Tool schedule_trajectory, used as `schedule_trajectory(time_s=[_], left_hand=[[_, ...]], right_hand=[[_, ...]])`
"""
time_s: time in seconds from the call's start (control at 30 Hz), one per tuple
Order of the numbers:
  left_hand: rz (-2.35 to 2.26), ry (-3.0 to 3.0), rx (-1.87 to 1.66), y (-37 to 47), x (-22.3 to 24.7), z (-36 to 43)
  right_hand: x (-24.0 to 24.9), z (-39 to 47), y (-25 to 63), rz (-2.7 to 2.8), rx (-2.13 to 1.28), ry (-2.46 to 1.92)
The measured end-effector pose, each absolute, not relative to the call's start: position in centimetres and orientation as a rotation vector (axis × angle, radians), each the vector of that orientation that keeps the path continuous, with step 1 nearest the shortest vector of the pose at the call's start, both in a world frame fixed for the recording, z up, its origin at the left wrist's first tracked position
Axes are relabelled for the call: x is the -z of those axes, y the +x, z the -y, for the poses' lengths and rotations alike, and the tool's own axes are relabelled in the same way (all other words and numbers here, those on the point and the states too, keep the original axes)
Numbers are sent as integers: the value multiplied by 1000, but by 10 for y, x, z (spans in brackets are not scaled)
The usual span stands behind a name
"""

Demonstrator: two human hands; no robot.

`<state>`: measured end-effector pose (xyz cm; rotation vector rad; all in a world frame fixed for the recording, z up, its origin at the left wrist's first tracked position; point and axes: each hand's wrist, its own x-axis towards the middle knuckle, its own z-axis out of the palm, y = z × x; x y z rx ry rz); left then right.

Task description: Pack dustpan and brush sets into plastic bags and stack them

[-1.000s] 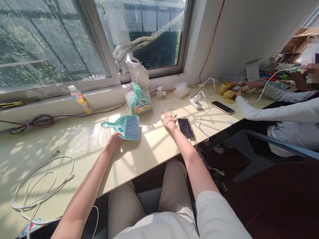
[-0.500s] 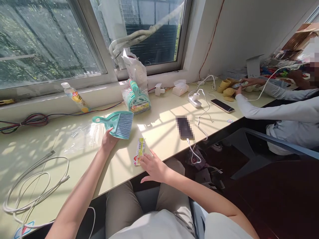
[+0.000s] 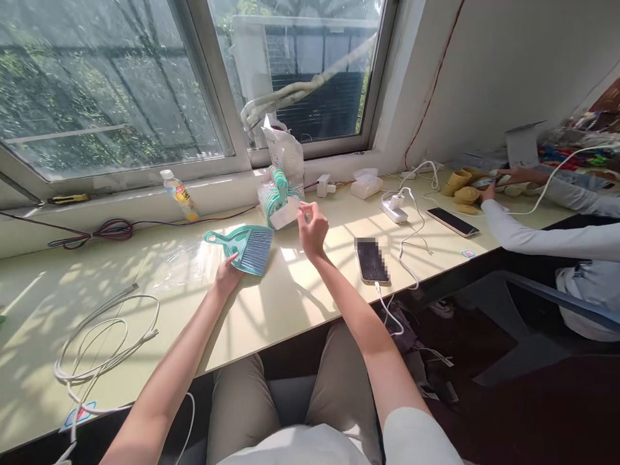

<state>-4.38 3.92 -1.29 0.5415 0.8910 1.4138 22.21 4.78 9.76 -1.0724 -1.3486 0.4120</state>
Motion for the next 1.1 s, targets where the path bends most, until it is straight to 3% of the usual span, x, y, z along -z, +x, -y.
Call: schedule_trajectory(time_s=[0.27,0.63,0.8,0.87,1.0,1.1], left_hand=[[-781,588,-1419,-44,14,-33],[-860,732,-1484,-40,18,-35],[-857,772,-1471,-39,15,-33],[-846,773,-1457,-37,13,-30],[-803,790,-1429,-31,8,-23],[-805,852,-1417,-28,6,-20]], right_hand=[[-3,-42,127,2022,-549,-843],[7,-40,134,2234,-357,-816],[12,-47,136,1842,-326,-1044],[15,-55,138,1600,-548,-1115],[20,-66,142,1348,-1327,-999],[17,-64,143,1201,-1563,-985]])
